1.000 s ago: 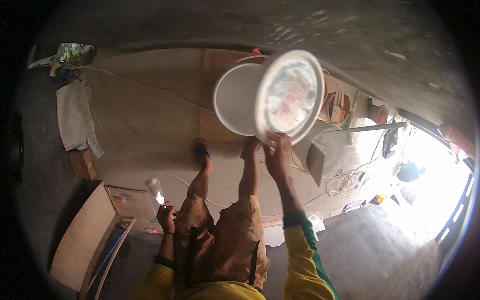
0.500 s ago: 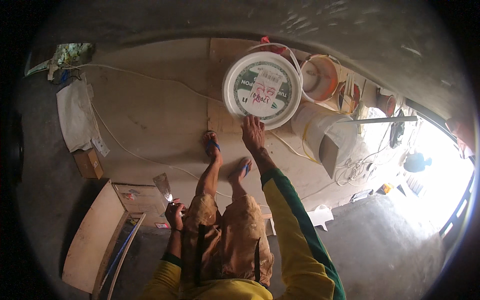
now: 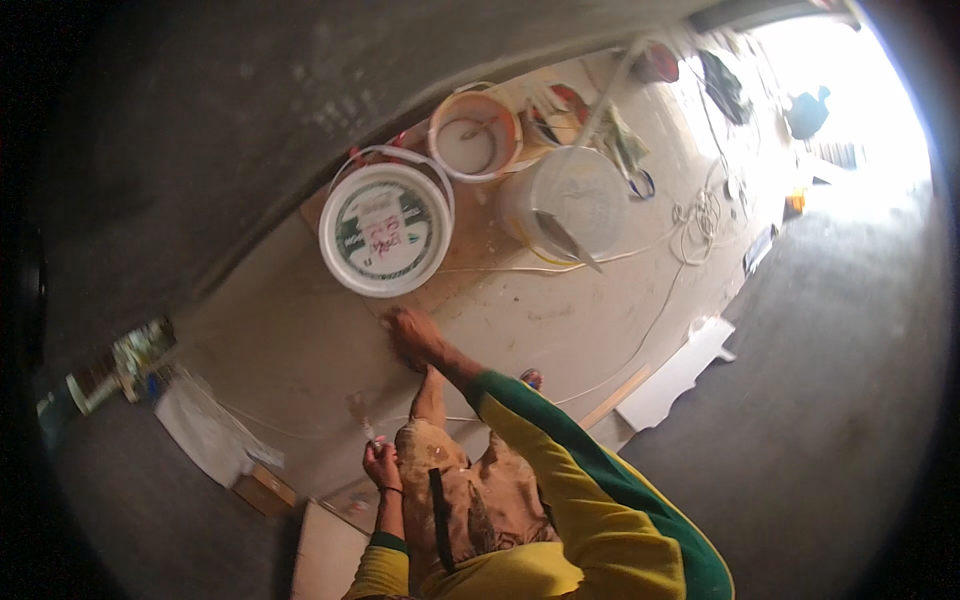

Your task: The person walks through a construction area, enters a room, and prepares paint by opening buckets, transferring liquid between containers, and stirring with a stick. The person handles buckets, a paintbrush, and a stirring stick while organizing materials on the floor.

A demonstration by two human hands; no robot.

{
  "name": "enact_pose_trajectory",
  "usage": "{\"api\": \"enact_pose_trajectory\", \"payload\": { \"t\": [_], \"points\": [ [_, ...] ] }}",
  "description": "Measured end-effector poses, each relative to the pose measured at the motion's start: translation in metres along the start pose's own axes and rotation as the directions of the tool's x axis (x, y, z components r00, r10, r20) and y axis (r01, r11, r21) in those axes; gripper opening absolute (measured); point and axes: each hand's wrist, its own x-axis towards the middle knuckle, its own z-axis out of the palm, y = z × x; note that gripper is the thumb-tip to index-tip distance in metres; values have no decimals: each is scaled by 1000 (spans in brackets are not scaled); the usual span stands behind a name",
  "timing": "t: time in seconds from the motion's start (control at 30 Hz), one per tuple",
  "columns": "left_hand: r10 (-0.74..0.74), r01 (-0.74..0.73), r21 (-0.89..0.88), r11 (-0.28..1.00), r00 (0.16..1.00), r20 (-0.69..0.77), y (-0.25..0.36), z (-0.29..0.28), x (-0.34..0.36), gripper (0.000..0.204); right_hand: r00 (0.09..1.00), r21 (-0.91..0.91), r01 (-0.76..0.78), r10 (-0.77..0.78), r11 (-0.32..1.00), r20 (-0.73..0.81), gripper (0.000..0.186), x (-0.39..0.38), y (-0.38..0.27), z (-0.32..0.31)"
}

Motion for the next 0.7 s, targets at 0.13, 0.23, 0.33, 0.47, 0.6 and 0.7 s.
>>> {"api": "enact_pose_trajectory", "payload": {
  "t": [0.13,0.23,0.33,0.47,0.6,0.7],
  "points": [
    [21,0,-74,997,961,277,46,62,-36,19,911,236,-409,379,882,163,32,-150,-11,-72],
    [146,-253,165,953,864,481,41,142,-85,37,770,768,-592,453,243,449,55,-281,12,-105],
    [110,-602,469,646,682,723,113,221,-200,65,582,747,-611,491,-262,648,61,-369,16,-159],
    [-142,-779,442,445,426,894,148,308,-308,88,690,923,-239,617,-302,380,40,-443,59,-222],
    [-3,-938,34,346,35,999,146,376,-368,85,655,994,24,753,-110,67,30,-491,121,-288],
    [-289,-967,120,224,51,956,187,421,-395,60,381,993,31,917,111,-114,25,-529,170,-334]
  ]
}}
